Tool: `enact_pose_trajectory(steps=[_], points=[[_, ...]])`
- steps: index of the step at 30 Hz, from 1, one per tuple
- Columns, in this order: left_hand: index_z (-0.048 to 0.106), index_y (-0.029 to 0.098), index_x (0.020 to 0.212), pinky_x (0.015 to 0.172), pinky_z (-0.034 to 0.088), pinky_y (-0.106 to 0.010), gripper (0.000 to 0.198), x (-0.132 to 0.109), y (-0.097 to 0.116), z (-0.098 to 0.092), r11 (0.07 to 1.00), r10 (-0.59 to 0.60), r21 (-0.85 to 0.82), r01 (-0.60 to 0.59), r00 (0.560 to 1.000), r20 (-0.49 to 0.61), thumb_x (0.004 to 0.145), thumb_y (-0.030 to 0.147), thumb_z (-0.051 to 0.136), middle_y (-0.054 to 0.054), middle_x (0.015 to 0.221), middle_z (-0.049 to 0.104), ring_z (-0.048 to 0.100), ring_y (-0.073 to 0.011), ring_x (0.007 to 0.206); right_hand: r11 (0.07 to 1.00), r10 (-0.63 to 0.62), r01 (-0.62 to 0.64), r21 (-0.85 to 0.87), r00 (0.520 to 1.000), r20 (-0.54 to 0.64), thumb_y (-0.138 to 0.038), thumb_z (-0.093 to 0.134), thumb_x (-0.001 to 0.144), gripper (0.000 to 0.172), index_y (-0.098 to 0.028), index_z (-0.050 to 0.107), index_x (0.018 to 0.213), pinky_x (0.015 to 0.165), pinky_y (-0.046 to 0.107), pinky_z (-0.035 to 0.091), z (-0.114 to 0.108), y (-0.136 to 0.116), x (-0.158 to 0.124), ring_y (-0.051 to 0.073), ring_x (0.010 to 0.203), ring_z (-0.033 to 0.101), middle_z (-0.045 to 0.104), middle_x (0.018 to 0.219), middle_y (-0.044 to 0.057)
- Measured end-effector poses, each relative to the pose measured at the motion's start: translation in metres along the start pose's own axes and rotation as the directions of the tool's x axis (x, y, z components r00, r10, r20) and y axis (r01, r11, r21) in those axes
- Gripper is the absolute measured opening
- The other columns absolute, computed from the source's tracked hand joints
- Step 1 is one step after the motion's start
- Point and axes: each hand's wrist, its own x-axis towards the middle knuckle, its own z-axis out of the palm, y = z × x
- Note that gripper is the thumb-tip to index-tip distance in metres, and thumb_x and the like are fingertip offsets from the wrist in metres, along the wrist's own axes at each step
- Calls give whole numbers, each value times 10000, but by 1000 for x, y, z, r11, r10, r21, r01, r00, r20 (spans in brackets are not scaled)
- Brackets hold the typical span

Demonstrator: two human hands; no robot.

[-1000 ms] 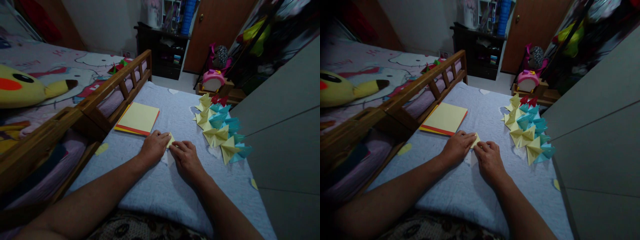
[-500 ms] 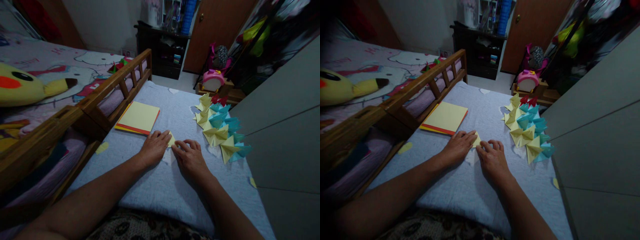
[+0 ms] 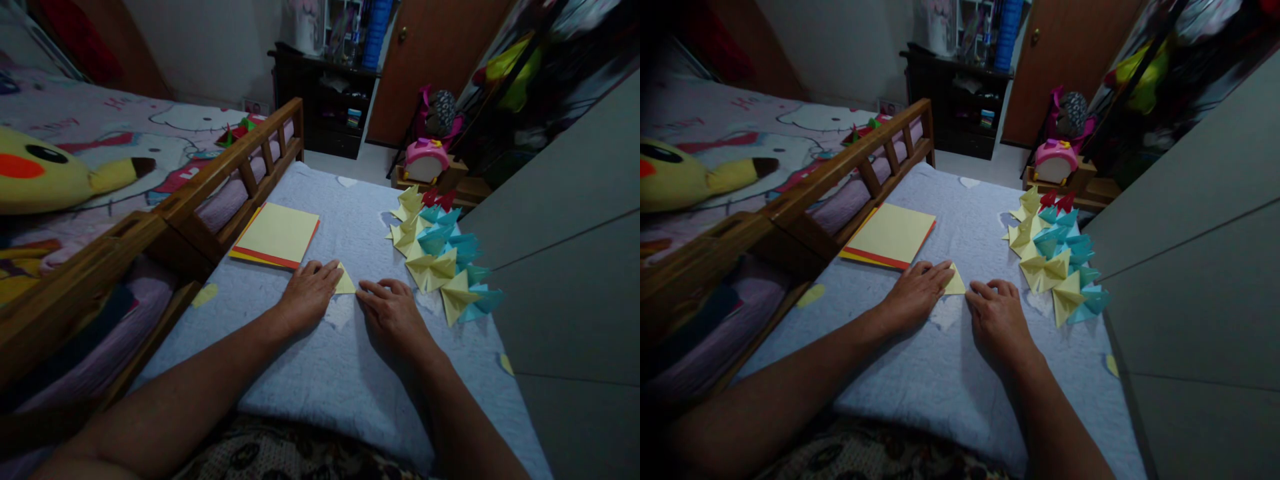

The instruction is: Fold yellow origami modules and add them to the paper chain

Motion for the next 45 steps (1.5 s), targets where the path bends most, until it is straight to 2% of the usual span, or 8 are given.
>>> enact_pose_trajectory(steps=[4,8,18,26,29,34,40,45], points=[[517,202,1395,985,428,-447,390,0,0,0,1000,-1,-4,1,1000,-2,1017,183,424,-39,1538,481,491,-306,1174,996,1,3,91,999,-47,-112,566,893,260,-226,746,1041,919,490,422,2,7,2,285,995,560,738,1178,63],[513,202,1398,984,430,-455,396,-1,1,0,1000,-6,-15,6,1000,-3,1011,181,433,-51,1542,474,490,-309,1185,987,-49,63,150,994,-98,-96,540,880,345,-173,700,1176,915,479,434,4,-2,5,283,1021,535,700,1152,120],[345,158,1521,1056,381,-445,544,-5,0,5,1000,-5,-29,5,1000,22,981,111,384,-107,1564,430,434,-304,1319,992,-66,59,114,996,55,-149,547,935,356,-254,667,1252,927,453,416,13,-20,8,269,1044,518,639,1152,93],[226,127,1550,1072,383,-454,651,-5,-1,7,994,-24,-107,21,999,-29,922,76,391,-150,1532,445,434,-303,1314,971,-75,91,220,994,-81,-175,555,941,178,-234,714,995,886,425,426,13,-5,6,246,965,537,670,1038,75],[190,95,1532,1074,395,-464,746,-2,-3,6,977,-72,-208,55,995,-74,843,87,475,-189,1442,510,474,-298,1258,950,5,49,310,985,-173,-140,541,913,160,-188,656,1012,843,406,451,18,1,8,244,927,547,649,967,91],[339,118,1407,1017,463,-422,710,2,-3,0,884,-152,-459,91,983,-98,715,44,483,-153,1274,589,558,-259,1138,931,149,-75,356,971,-186,-136,590,857,315,-178,579,1169,853,416,463,24,1,13,259,948,553,634,1004,98],[502,151,1209,878,515,-374,474,4,-1,-7,812,-227,-570,127,968,-107,744,61,484,-96,1131,626,623,-206,905,930,136,-65,363,975,-175,-114,578,855,143,-212,641,939,823,386,449,23,0,14,244,923,537,618,937,69],[576,160,1101,701,493,-300,284,6,-2,-7,775,-203,-624,100,975,-95,822,186,626,-46,982,638,588,-161,723,924,91,-34,382,987,-132,-81,529,858,180,-204,661,864,794,368,433,21,2,12,228,886,530,605,883,62]])
